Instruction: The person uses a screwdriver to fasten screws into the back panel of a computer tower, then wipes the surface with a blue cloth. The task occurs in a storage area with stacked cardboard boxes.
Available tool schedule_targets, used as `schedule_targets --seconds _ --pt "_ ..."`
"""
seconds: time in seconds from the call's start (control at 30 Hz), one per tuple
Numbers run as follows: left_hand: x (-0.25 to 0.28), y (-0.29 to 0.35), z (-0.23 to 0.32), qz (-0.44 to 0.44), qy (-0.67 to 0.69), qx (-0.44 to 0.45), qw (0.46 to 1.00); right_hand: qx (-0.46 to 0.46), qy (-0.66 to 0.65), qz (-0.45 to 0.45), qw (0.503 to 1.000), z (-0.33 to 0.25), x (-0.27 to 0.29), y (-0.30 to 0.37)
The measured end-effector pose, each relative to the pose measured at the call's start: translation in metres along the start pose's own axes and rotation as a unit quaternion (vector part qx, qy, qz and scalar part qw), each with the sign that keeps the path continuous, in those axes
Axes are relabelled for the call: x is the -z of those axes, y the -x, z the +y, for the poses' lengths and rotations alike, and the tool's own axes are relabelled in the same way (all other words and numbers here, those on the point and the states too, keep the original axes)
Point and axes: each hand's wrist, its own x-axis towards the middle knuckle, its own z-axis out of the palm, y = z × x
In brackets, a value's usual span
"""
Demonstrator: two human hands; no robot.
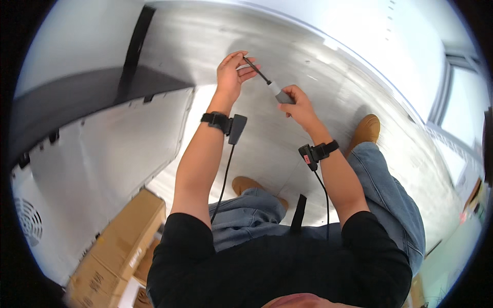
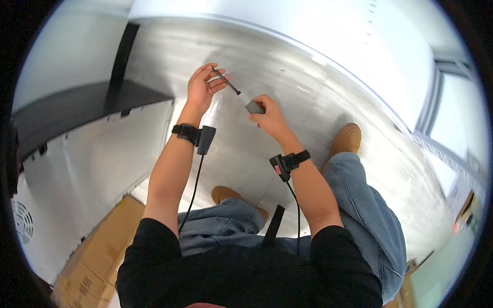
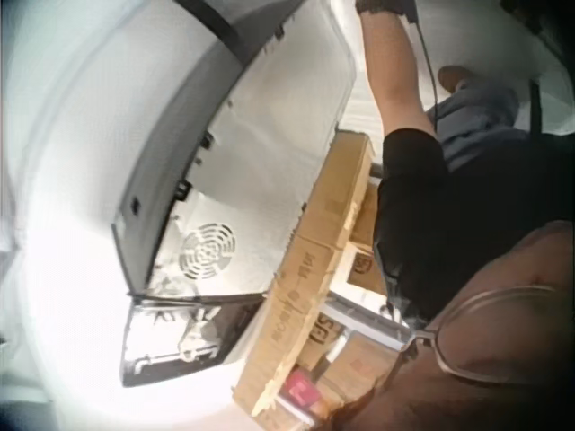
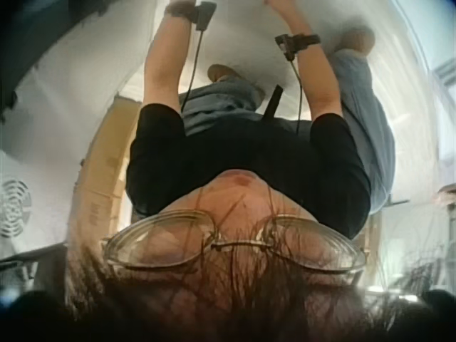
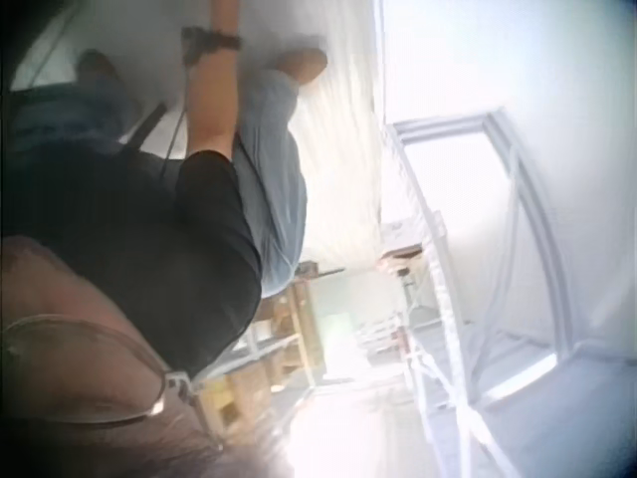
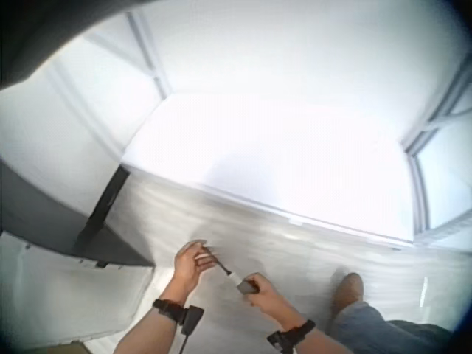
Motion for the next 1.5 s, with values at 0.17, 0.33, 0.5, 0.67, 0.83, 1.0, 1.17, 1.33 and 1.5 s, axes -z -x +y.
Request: schedule_targets --seconds 0.17,0.33,0.5,0.67,0.83,1.0,1.17,1.33,1.5 --pt "-0.088 -0.017 0.007 -0.138 -0.071 -0.009 0.988 0.04 -0.106 0.039 0.993 -0.016 0.065 0.038" --pt "-0.171 -0.031 0.004 -0.18 -0.124 -0.033 0.975 0.095 -0.173 0.122 0.973 -0.006 0.111 0.071" --pt "-0.247 -0.041 -0.019 -0.179 -0.299 -0.107 0.931 0.121 -0.269 0.224 0.929 0.007 0.138 0.081" --pt "-0.277 -0.058 -0.056 -0.131 -0.469 -0.322 0.812 0.116 -0.293 0.255 0.914 0.014 0.151 0.073" --pt "-0.284 -0.069 -0.077 -0.113 -0.541 -0.47 0.689 0.13 -0.314 0.252 0.906 0.019 0.153 0.064" --pt "-0.281 -0.076 -0.086 -0.084 -0.55 -0.508 0.658 0.135 -0.306 0.247 0.909 0.029 0.146 0.06" --pt "-0.276 -0.077 -0.082 -0.096 -0.534 -0.519 0.66 0.143 -0.304 0.254 0.907 0.033 0.14 0.061" --pt "-0.249 -0.065 -0.069 -0.081 -0.49 -0.488 0.718 0.138 -0.297 0.24 0.914 0.028 0.131 0.064" --pt "-0.207 -0.036 -0.037 0.002 -0.404 -0.296 0.865 0.116 -0.263 0.191 0.938 -0.011 0.101 0.071"
